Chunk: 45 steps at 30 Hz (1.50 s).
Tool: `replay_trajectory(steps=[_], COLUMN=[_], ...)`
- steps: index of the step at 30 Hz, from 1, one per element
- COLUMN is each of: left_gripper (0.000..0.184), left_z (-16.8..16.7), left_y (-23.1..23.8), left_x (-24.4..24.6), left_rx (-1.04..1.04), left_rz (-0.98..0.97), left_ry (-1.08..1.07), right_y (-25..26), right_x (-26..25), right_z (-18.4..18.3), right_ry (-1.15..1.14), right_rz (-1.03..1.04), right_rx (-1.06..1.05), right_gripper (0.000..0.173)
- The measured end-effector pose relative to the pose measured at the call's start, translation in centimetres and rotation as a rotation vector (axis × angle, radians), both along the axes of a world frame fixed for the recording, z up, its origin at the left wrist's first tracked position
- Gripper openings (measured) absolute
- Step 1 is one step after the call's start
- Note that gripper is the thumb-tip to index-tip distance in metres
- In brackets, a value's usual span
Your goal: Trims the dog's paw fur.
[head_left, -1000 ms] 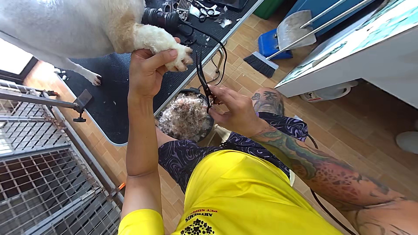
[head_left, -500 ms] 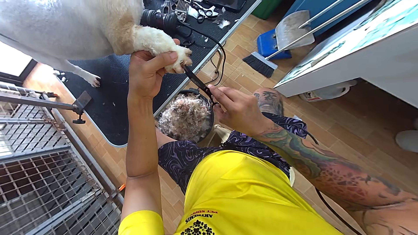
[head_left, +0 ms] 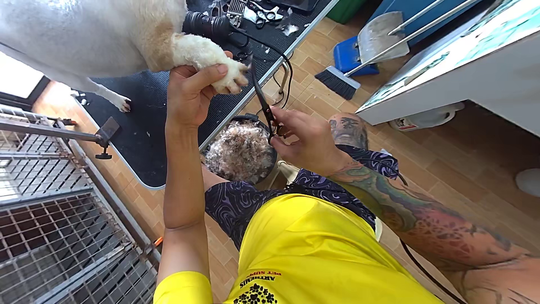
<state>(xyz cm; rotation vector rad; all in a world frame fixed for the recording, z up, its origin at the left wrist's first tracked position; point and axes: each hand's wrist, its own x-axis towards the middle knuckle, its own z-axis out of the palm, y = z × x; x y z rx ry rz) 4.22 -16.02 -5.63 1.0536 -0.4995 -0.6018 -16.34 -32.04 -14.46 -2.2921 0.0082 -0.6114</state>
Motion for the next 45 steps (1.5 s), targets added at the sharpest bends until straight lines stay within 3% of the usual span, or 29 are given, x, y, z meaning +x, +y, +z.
replay_trajectory(steps=[4,8,19,28,34,45], left_gripper=[0.014,0.011,0.024,0.023,0.023,0.022], left_z=[0.5,0.4,0.7,-0.2,-1.4,-1.0], left_y=[-0.4,-0.4,0.3,-0.2,0.0,-0.5], left_x=[-0.1,0.2,0.7,0.5,1.1,0.5], left_rx=[0.032,0.073,0.274,0.174,0.102,0.085], left_rz=[0.037,0.068,0.047,0.042,0.029,0.039], left_ry=[0.028,0.006,-0.03,0.008,-0.068,-0.057], right_y=[-0.3,-0.6,-1.7,-2.0,-2.4,-3.1], right_x=[0.2,0.2,0.6,1.4,1.6,2.3], right_z=[0.4,-0.9,-3.8,-5.2,-4.7,-3.2], right_ry=[0.148,0.142,0.056,-0.048,-0.097,-0.07], right_rz=[-0.002,0.0,-0.018,0.064,0.106,0.095], right_rx=[0.346,0.394,0.335,0.198,0.013,-0.087], right_gripper=[0.063,0.063,0.058,0.052,0.042,0.043])
